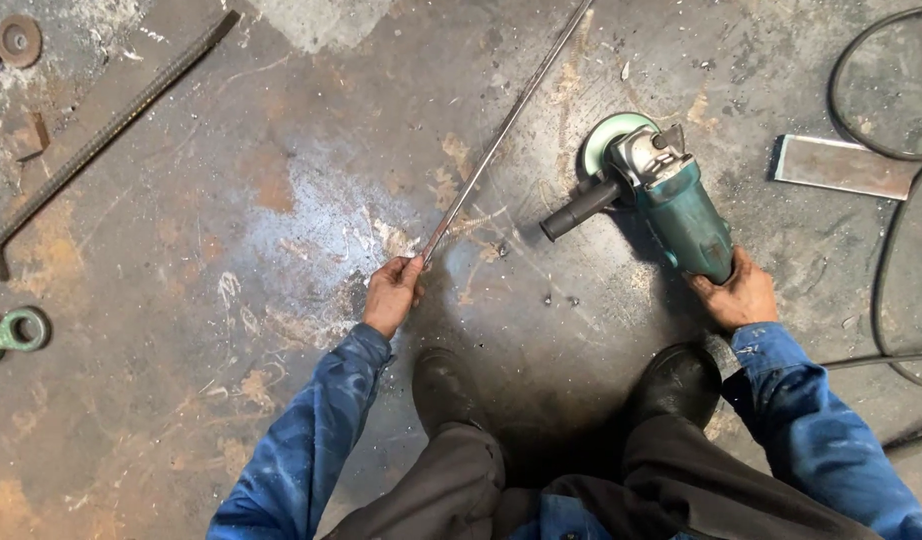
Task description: The recorder uses an angle grinder to grind and smooth the end of a long metal rod on a workshop floor.
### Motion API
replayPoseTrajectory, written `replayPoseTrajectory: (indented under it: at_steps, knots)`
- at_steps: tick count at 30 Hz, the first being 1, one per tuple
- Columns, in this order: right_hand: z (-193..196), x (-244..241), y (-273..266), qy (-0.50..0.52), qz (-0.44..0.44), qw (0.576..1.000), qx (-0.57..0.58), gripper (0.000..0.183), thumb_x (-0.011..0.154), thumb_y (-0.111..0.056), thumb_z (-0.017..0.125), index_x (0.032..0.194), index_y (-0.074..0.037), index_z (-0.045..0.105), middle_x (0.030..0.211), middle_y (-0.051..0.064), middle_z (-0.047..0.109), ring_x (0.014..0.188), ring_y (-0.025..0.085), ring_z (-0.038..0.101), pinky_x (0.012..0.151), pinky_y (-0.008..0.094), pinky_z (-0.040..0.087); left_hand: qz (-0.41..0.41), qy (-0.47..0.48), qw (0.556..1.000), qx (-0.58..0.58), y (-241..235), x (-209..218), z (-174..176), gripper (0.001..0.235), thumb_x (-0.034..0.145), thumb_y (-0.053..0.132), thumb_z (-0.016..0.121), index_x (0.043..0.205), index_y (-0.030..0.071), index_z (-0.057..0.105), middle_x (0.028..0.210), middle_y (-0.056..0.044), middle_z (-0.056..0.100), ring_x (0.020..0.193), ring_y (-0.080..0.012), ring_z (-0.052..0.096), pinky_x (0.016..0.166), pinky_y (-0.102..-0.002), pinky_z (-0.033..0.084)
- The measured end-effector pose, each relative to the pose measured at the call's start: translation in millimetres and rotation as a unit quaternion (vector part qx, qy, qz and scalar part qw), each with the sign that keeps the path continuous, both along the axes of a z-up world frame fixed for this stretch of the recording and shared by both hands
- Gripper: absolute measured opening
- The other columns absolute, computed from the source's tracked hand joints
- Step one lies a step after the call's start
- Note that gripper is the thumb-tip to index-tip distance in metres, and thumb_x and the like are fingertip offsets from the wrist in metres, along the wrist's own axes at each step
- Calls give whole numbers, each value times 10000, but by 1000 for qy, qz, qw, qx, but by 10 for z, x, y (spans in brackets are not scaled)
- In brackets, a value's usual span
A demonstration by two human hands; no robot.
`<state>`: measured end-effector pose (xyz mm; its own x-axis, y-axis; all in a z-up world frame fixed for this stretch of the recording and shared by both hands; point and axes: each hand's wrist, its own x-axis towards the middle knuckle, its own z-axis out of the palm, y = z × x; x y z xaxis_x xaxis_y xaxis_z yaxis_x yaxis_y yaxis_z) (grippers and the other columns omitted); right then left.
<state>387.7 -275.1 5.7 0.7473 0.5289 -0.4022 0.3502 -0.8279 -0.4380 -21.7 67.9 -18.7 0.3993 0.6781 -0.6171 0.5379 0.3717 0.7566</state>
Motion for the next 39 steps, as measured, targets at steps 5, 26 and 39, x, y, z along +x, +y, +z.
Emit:
replayPoseTrajectory:
  at_steps: [5,26,39]
  knots:
    - [-9,2,-7,-14,6,1000,0,590,822,-383,824,1240,-5,651,1060,287,730,1020,445,713,877,491,556,-44,16,989,144,-8,34,173,328,1022,368,633,1008,49,705,680,-22,667,579,-132,603,557,-316,507]
    - [-71,78,-103,-5,29,998,56,582,861,-343,846,1251,26,624,1108,271,721,1023,396,715,863,465,550,-191,186,921,285,-184,-63,245,339,969,404,657,1102,92,657,853,-181,749,813,-436,713,722,-541,543]
    - [-103,90,-172,-20,51,997,61,582,939,-319,875,1274,74,607,1157,264,722,1023,361,716,891,432,566,-202,266,912,239,-76,1,425,403,883,437,788,1048,88,676,858,-112,741,780,-292,728,748,-456,553]
